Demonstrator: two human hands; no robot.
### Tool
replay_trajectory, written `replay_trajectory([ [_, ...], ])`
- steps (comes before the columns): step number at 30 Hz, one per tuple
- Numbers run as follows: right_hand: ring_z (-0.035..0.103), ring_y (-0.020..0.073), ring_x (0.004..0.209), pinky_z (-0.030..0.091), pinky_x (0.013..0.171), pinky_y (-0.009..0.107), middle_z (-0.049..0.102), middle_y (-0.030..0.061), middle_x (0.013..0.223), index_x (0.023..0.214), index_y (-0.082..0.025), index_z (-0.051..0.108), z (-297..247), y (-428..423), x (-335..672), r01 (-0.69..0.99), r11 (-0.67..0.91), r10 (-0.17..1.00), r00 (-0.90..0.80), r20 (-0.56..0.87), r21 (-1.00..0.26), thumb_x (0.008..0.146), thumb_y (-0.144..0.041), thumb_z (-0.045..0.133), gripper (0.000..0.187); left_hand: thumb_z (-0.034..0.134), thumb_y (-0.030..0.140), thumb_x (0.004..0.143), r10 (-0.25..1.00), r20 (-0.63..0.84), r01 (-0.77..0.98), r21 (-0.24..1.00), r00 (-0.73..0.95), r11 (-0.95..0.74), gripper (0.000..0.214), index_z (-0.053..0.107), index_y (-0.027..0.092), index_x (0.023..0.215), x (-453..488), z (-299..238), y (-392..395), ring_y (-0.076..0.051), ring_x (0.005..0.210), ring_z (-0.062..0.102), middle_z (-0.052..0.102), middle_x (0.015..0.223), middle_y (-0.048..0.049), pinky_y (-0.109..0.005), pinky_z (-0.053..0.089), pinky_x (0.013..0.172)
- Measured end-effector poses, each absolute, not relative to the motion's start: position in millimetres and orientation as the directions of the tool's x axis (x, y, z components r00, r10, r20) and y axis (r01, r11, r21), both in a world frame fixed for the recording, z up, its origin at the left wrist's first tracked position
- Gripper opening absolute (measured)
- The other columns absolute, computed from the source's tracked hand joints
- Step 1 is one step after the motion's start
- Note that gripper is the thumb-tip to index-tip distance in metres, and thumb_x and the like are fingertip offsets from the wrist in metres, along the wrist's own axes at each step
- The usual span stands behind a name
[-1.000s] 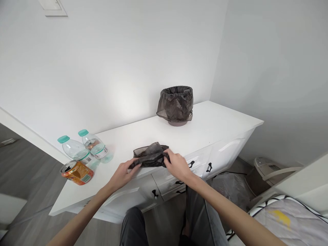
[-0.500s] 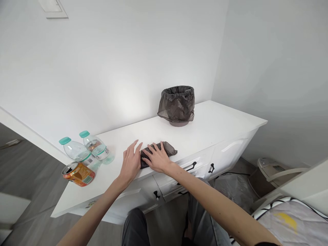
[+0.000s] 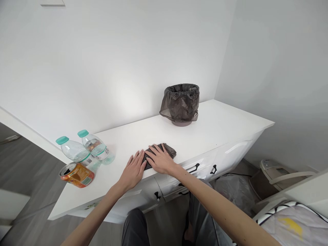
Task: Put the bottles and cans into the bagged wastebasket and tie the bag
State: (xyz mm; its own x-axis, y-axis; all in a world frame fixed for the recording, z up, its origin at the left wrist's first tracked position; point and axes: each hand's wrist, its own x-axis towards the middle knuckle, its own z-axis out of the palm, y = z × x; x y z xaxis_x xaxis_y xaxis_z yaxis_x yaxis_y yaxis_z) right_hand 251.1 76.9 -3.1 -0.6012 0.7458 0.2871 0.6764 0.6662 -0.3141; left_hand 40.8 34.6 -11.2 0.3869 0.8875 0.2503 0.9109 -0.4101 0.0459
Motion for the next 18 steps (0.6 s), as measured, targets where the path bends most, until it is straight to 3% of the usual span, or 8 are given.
replay_trajectory([
  [4, 0.022, 0.0324, 0.16, 0.017, 0.128, 0.066, 0.031, 0.0099, 0.171, 0.163, -0.025, 0.039, -2.7, 73.3, 249.1, 0.688, 0.667, 0.745, -0.613, 0.263, -0.286, 0.112, -0.044, 0.025, 0.056, 0.024, 0.043, 0.111, 0.889, 0.228, 0.905, 0.066, 0.397, -0.421, 0.061, 0.027, 0.019, 0.167, 34.3, -11.9, 32.6, -0.026, 0.161, 0.023, 0.031, 0.171, -0.0101, -0.052, 0.023, 0.131],
  [11, 0.022, 0.043, 0.158, 0.019, 0.123, 0.074, 0.031, 0.0151, 0.171, 0.16, -0.025, 0.045, -3.7, 21.6, 225.7, 0.815, 0.525, 0.831, -0.43, 0.352, -0.244, 0.109, -0.049, 0.034, 0.058, 0.026, 0.049, 0.111, 0.924, 0.24, 0.939, 0.101, 0.297, -0.328, 0.063, 0.028, 0.019, 0.166, -5.3, -14.3, 20.1, -0.025, 0.162, 0.019, 0.029, 0.172, -0.0099, -0.052, 0.023, 0.131],
  [18, 0.025, 0.0396, 0.158, 0.021, 0.12, 0.077, 0.042, 0.0109, 0.166, 0.157, -0.032, 0.05, -6.9, 48.0, 251.4, 0.839, 0.447, 0.884, -0.36, 0.299, -0.31, 0.107, -0.058, 0.031, 0.059, 0.025, 0.051, 0.11, 0.941, 0.234, 0.95, 0.135, 0.245, -0.281, 0.063, 0.037, 0.017, 0.163, -11.1, -4.0, 8.2, -0.027, 0.16, 0.027, 0.035, 0.169, -0.0114, -0.054, 0.026, 0.13],
])
